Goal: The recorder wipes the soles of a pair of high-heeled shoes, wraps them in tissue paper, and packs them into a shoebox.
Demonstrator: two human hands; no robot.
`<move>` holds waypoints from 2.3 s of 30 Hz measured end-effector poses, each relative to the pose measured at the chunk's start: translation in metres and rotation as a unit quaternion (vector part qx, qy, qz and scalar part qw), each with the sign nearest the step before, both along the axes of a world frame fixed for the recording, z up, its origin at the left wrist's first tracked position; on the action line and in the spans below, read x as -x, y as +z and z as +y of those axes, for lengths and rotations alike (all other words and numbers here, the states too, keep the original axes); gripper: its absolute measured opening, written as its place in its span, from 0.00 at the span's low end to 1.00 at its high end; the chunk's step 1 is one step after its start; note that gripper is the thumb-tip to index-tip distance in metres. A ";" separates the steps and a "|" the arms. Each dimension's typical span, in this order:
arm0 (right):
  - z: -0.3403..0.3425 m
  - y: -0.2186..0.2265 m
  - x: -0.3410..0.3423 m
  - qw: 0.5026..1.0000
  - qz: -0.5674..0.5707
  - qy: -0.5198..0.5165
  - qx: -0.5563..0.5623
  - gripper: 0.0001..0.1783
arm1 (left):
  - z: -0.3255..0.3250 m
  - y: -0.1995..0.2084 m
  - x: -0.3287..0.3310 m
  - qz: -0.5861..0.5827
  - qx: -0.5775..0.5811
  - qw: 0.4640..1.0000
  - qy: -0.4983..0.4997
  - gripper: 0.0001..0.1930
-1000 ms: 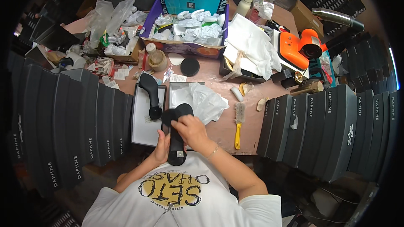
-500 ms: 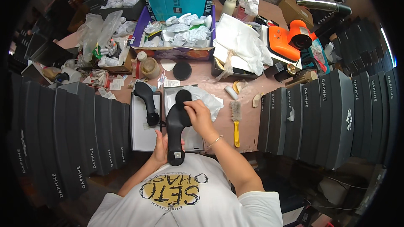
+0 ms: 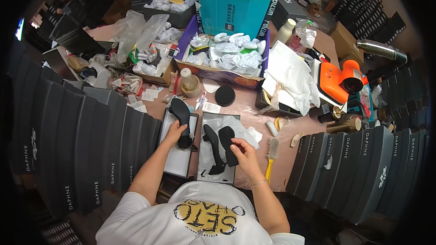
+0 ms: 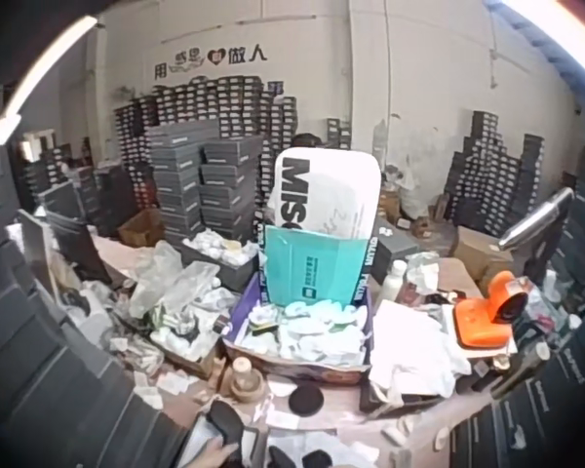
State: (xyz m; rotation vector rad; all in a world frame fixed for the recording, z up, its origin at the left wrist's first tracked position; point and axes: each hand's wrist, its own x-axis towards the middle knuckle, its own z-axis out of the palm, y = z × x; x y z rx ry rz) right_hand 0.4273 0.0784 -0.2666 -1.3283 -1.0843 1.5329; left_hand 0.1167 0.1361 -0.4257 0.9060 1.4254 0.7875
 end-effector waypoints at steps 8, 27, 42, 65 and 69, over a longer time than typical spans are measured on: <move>0.018 0.032 0.045 0.954 -0.143 0.099 -0.245 0.12 | -0.067 0.145 -0.063 -0.359 0.076 0.930 0.028 0.31; -0.027 0.014 0.057 0.827 -0.331 0.150 -0.429 0.10 | -0.133 0.149 -0.098 -0.372 0.050 0.922 -0.097 0.43; 0.003 0.058 0.040 0.816 -0.366 0.154 -0.420 0.05 | -0.132 0.188 -0.120 -0.030 -0.029 0.978 -0.206 0.18; 0.020 0.022 -0.033 0.953 -0.182 -0.161 -0.183 0.10 | -0.133 0.179 -0.113 -0.121 -0.024 0.973 -0.197 0.16; -0.019 0.074 -0.009 0.915 -0.234 0.021 -0.328 0.10 | -0.133 0.173 -0.113 -0.116 -0.024 0.975 -0.189 0.15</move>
